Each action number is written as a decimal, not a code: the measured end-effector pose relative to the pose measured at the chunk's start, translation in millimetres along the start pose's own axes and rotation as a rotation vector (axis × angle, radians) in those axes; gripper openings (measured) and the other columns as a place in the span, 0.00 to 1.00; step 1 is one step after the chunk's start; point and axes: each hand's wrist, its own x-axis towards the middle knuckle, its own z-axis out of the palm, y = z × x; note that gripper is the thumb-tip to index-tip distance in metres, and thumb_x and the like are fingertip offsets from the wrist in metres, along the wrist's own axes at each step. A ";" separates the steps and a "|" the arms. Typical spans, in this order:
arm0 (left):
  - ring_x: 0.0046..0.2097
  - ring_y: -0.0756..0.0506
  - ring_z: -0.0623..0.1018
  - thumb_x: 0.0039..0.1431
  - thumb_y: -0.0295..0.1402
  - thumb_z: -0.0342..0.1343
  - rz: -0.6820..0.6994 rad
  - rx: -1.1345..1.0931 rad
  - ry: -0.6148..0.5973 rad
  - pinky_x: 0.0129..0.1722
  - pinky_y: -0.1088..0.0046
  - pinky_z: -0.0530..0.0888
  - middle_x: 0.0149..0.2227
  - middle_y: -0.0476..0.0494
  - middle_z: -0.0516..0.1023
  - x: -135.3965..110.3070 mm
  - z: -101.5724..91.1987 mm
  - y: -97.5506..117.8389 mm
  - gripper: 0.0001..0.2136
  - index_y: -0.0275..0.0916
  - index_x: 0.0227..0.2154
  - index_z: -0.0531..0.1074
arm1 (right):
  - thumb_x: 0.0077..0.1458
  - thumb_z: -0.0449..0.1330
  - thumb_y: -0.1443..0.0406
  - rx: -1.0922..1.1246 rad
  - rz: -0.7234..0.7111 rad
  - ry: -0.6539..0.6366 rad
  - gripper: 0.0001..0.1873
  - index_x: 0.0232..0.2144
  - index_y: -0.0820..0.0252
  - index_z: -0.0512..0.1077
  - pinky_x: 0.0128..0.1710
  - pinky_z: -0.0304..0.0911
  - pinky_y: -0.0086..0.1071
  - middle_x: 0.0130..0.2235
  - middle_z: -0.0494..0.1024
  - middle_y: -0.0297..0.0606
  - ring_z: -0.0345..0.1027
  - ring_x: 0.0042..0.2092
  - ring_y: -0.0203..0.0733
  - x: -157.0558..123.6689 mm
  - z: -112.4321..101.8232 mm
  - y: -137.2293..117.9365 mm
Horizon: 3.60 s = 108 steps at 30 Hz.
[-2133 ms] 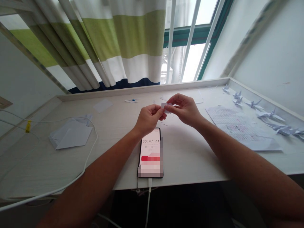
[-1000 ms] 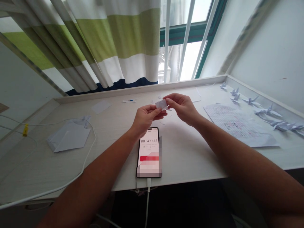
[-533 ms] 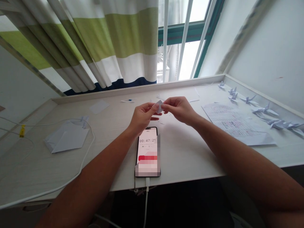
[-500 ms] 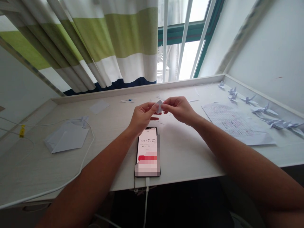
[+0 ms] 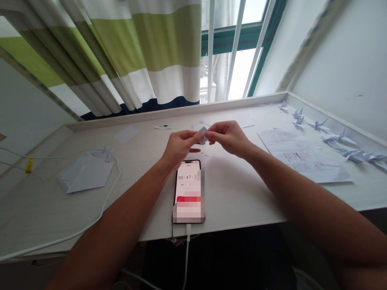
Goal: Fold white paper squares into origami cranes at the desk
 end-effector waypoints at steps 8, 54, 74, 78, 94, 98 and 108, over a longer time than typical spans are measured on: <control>0.36 0.47 0.84 0.55 0.41 0.73 0.364 0.247 0.074 0.34 0.72 0.81 0.38 0.44 0.87 5.4 -4.7 -3.3 0.12 0.43 0.38 0.86 | 0.51 0.70 0.61 0.001 0.013 0.017 0.08 0.27 0.61 0.80 0.34 0.70 0.36 0.26 0.80 0.36 0.72 0.29 0.37 1.9 -3.8 2.1; 0.36 0.45 0.85 0.54 0.47 0.73 0.338 0.150 0.109 0.37 0.68 0.83 0.35 0.46 0.85 2.9 0.9 1.2 0.24 0.41 0.46 0.74 | 0.53 0.74 0.53 0.079 0.003 0.004 0.16 0.31 0.62 0.81 0.39 0.73 0.38 0.31 0.83 0.39 0.76 0.34 0.40 -0.3 3.0 6.2; 0.35 0.46 0.85 0.53 0.47 0.74 0.091 0.000 -0.005 0.40 0.68 0.82 0.31 0.41 0.86 2.5 3.1 -2.5 0.17 0.37 0.34 0.84 | 0.64 0.67 0.59 -0.247 -0.301 0.049 0.08 0.42 0.54 0.81 0.45 0.77 0.43 0.45 0.81 0.39 0.78 0.44 0.43 -3.3 -2.2 9.0; 0.35 0.46 0.86 0.52 0.45 0.75 0.081 -0.026 -0.034 0.41 0.67 0.82 0.32 0.42 0.86 2.5 0.2 -0.4 0.16 0.37 0.34 0.84 | 0.65 0.65 0.58 -0.278 -0.366 0.030 0.08 0.42 0.52 0.83 0.46 0.77 0.44 0.45 0.82 0.38 0.78 0.45 0.44 -2.8 -5.0 8.8; 0.37 0.42 0.87 0.48 0.43 0.77 -0.025 -0.013 -0.156 0.45 0.62 0.84 0.33 0.41 0.86 1.7 -4.3 4.9 0.17 0.37 0.34 0.85 | 0.58 0.68 0.60 -0.197 -0.160 0.019 0.07 0.32 0.58 0.78 0.45 0.75 0.45 0.35 0.84 0.38 0.77 0.38 0.44 -1.4 -1.9 5.3; 0.38 0.43 0.87 0.48 0.42 0.78 -0.045 -0.008 -0.173 0.45 0.63 0.83 0.34 0.41 0.86 1.0 -3.8 5.5 0.16 0.37 0.35 0.85 | 0.57 0.70 0.61 -0.206 -0.176 0.034 0.07 0.31 0.57 0.78 0.46 0.75 0.46 0.35 0.84 0.38 0.77 0.38 0.44 -1.4 -2.3 4.9; 0.36 0.43 0.86 0.48 0.40 0.77 0.012 0.046 -0.152 0.43 0.64 0.82 0.34 0.39 0.87 1.9 -6.4 0.8 0.15 0.37 0.36 0.85 | 0.57 0.70 0.61 -0.033 -0.139 0.021 0.09 0.34 0.59 0.76 0.41 0.75 0.42 0.34 0.82 0.37 0.78 0.36 0.43 -0.6 -1.7 8.4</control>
